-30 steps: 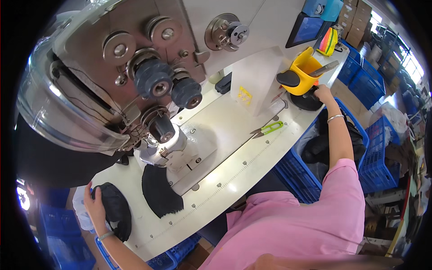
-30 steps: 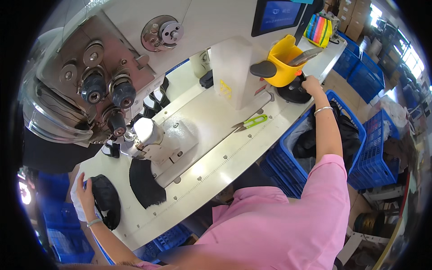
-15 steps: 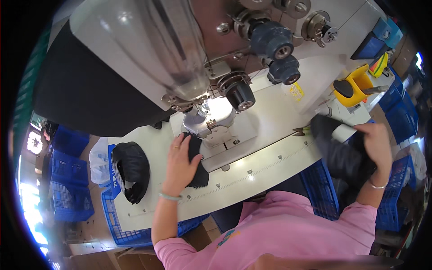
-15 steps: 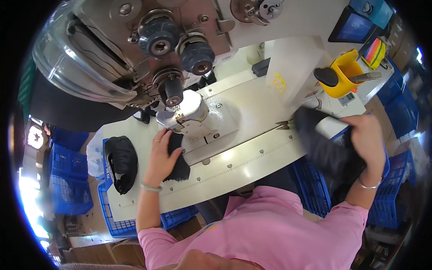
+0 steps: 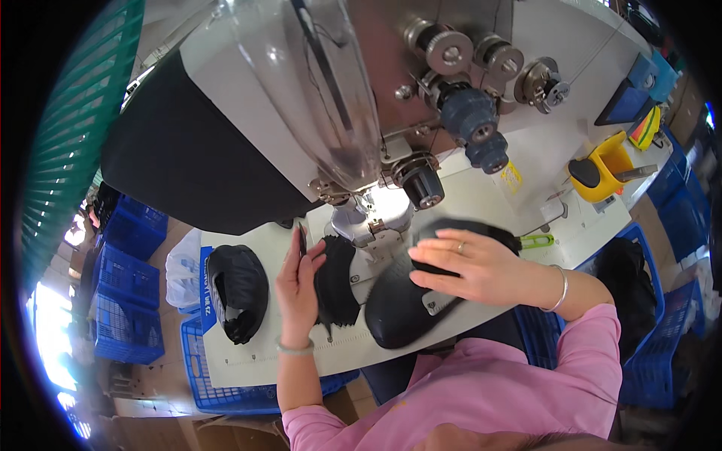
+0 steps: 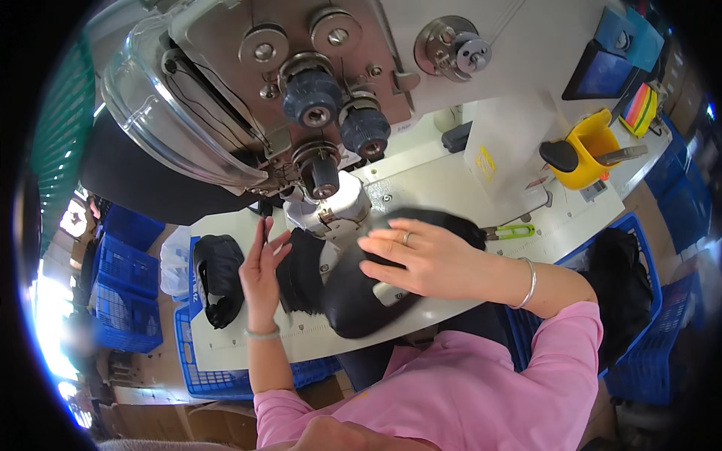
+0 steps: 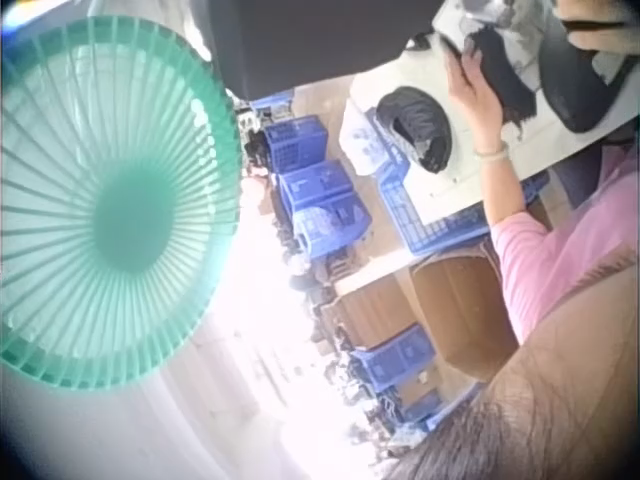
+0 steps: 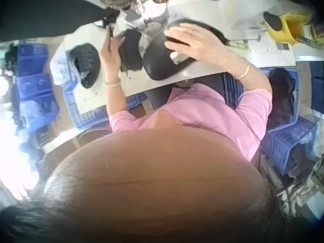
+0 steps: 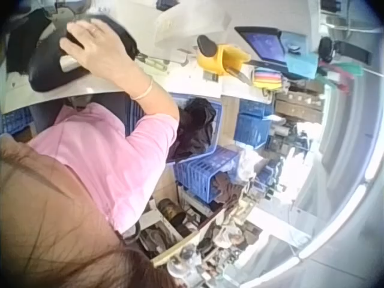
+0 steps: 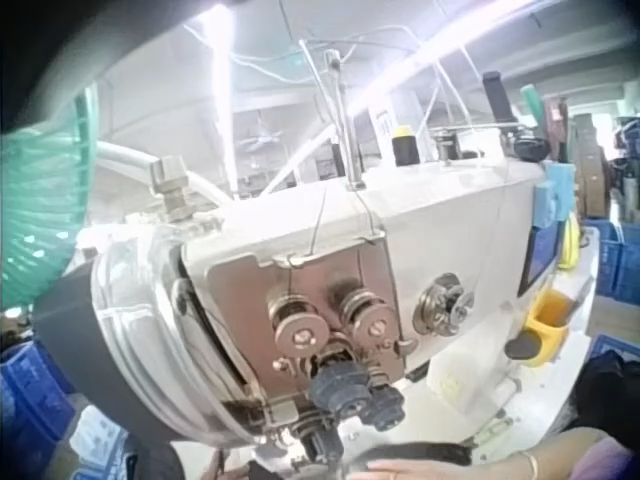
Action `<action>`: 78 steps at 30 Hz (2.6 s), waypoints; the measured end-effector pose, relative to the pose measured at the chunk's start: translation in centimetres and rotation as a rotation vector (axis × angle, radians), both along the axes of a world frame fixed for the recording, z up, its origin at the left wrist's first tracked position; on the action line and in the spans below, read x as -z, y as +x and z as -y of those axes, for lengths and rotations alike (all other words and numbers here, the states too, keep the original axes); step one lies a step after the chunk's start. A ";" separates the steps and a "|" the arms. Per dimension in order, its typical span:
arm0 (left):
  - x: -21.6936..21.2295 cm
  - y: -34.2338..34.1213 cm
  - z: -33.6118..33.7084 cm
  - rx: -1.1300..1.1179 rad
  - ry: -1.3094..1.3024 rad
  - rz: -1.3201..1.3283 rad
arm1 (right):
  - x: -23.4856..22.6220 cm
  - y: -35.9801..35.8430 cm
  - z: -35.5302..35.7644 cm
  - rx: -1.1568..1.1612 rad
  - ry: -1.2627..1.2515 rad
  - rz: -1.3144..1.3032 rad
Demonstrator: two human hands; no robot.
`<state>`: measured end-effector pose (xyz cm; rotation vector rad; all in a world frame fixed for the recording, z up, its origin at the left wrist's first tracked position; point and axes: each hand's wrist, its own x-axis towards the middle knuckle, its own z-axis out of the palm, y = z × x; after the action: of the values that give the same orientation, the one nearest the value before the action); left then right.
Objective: Operating an industrial sewing machine to stitch together components of a black shoe.
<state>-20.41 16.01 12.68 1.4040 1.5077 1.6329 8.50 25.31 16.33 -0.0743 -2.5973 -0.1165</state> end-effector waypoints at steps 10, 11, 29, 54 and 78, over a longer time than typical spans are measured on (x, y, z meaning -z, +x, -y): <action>-5.5 5.2 0.9 -0.012 0.159 -0.612 | 0.7 -3.4 -3.1 0.125 0.233 -0.339; -5.4 5.2 0.6 -0.012 0.220 -0.695 | 0.7 -3.5 -3.2 0.118 0.237 -0.339; -7.1 6.0 -0.5 -0.061 0.249 -0.855 | -1.7 -2.8 -2.0 0.190 -0.001 -0.208; -6.6 7.3 -0.9 -0.170 0.220 -0.965 | -1.2 -2.7 -4.6 0.107 -0.059 -0.272; -6.9 6.0 -1.2 -0.116 0.263 -0.842 | -1.2 -3.8 -3.7 0.097 0.011 -0.405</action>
<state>-14.45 17.24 19.54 2.3855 1.8653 1.3969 4.75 29.04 17.49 -0.1993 -2.1883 -0.1350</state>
